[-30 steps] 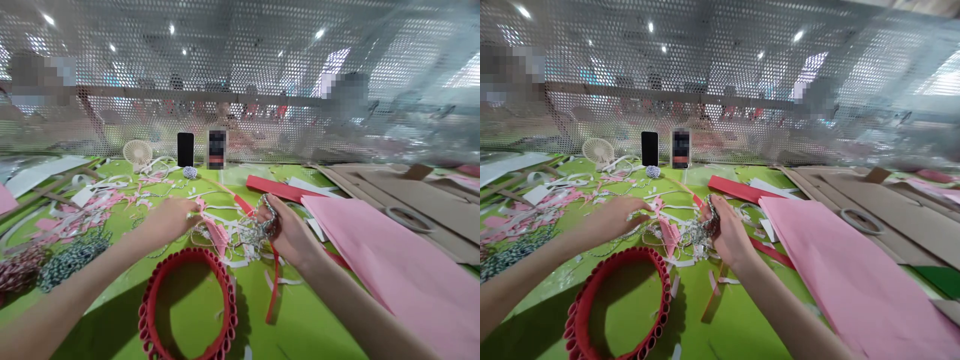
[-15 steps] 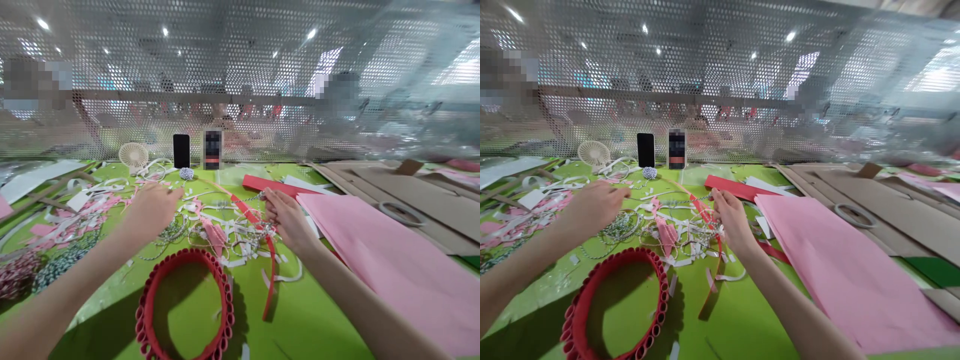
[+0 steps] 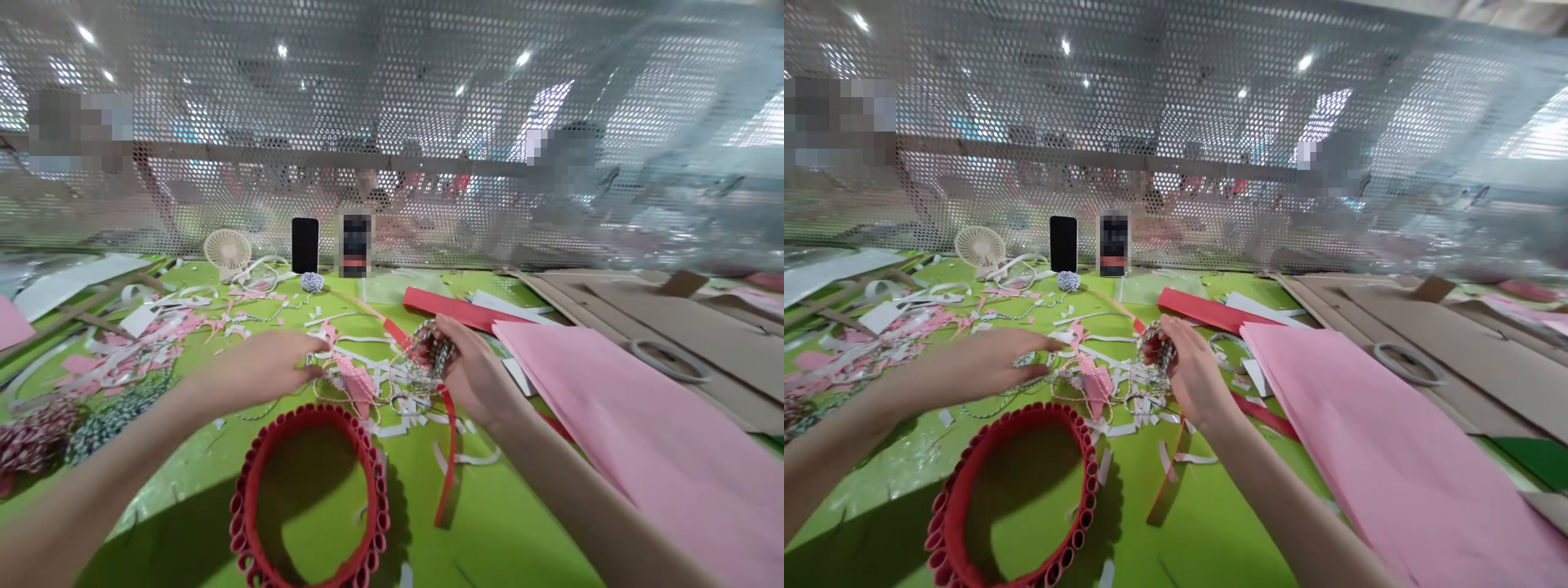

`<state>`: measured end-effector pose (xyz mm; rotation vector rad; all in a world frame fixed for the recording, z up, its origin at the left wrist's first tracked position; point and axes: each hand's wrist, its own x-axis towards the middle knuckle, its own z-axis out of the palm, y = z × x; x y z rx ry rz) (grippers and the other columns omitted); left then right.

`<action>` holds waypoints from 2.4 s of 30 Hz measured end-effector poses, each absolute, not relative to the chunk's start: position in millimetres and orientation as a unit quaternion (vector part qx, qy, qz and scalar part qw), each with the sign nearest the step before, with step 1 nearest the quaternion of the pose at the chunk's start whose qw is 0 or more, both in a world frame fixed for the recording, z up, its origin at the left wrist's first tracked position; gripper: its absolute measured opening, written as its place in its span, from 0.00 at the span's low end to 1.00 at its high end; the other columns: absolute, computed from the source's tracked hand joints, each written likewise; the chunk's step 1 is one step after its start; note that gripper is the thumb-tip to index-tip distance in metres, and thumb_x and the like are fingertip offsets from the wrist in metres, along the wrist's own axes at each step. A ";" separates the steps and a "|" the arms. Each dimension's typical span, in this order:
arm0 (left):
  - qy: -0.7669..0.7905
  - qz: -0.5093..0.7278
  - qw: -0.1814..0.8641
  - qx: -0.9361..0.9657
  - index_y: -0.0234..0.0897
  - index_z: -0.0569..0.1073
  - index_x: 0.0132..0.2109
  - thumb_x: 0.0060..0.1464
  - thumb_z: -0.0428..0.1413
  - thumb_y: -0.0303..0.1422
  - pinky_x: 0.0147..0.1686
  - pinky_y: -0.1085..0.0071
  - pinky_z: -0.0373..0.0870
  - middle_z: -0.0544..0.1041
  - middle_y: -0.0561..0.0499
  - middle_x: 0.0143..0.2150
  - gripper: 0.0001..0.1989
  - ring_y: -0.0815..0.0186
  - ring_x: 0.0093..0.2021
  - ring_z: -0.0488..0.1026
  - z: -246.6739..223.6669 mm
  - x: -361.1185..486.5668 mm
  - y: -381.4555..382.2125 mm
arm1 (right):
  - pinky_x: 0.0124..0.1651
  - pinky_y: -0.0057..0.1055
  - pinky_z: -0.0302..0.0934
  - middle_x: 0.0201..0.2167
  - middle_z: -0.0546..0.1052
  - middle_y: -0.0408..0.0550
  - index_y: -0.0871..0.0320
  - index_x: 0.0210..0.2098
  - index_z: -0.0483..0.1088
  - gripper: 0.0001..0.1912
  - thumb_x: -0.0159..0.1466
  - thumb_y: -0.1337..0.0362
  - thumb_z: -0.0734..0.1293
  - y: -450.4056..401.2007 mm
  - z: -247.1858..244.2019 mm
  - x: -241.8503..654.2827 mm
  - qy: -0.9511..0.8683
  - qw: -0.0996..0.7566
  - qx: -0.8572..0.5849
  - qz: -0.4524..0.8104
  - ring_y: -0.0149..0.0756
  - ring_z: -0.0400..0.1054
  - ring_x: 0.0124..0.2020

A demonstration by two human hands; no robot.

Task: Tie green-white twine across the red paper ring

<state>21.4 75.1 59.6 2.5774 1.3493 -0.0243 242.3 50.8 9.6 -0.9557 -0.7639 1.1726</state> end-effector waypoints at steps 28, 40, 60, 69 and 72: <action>0.542 -0.072 -0.035 0.837 0.35 0.73 0.30 0.43 0.44 0.19 0.20 0.71 0.47 0.68 0.48 0.18 0.15 0.66 0.19 0.62 58.5 5.3 95.8 | 0.23 0.28 0.52 0.18 0.61 0.40 0.56 0.19 0.57 0.13 0.56 0.57 0.58 58.3 4.8 259.6 -0.533 0.498 -0.590 0.346 0.27 0.53 0.17; 0.341 0.136 0.319 0.874 0.39 0.68 0.35 0.56 0.43 0.33 0.32 0.75 0.62 0.71 0.55 0.29 0.09 0.70 0.30 0.69 84.1 31.2 52.1 | 0.45 0.35 0.57 0.38 0.72 0.48 0.56 0.36 0.66 0.08 0.58 0.61 0.60 30.3 10.1 218.4 -0.707 0.355 -0.382 0.477 0.34 0.65 0.42; 0.387 0.017 0.239 0.890 0.42 0.59 0.56 0.55 0.43 0.43 0.50 0.66 0.57 0.62 0.49 0.58 0.23 0.60 0.54 0.61 62.6 32.2 63.8 | 0.20 0.24 0.42 0.14 0.57 0.35 0.60 0.25 0.66 0.12 0.56 0.57 0.62 32.9 20.2 232.9 -0.627 0.360 -0.452 0.522 0.23 0.49 0.16; 0.411 0.077 0.210 0.884 0.36 0.67 0.32 0.56 0.41 0.30 0.25 0.74 0.57 0.71 0.52 0.25 0.12 0.69 0.23 0.64 61.5 44.4 57.4 | 0.20 0.25 0.43 0.15 0.57 0.36 0.60 0.25 0.65 0.11 0.58 0.59 0.59 33.3 21.3 233.6 -0.662 0.339 -0.474 0.472 0.24 0.50 0.17; 0.431 0.060 0.187 0.881 0.37 0.64 0.28 0.56 0.41 0.32 0.23 0.74 0.55 0.68 0.54 0.23 0.11 0.70 0.22 0.62 72.2 36.4 63.0 | 0.20 0.25 0.44 0.14 0.57 0.36 0.60 0.25 0.66 0.10 0.58 0.61 0.59 36.5 23.5 237.7 -0.636 0.362 -0.468 0.496 0.24 0.50 0.16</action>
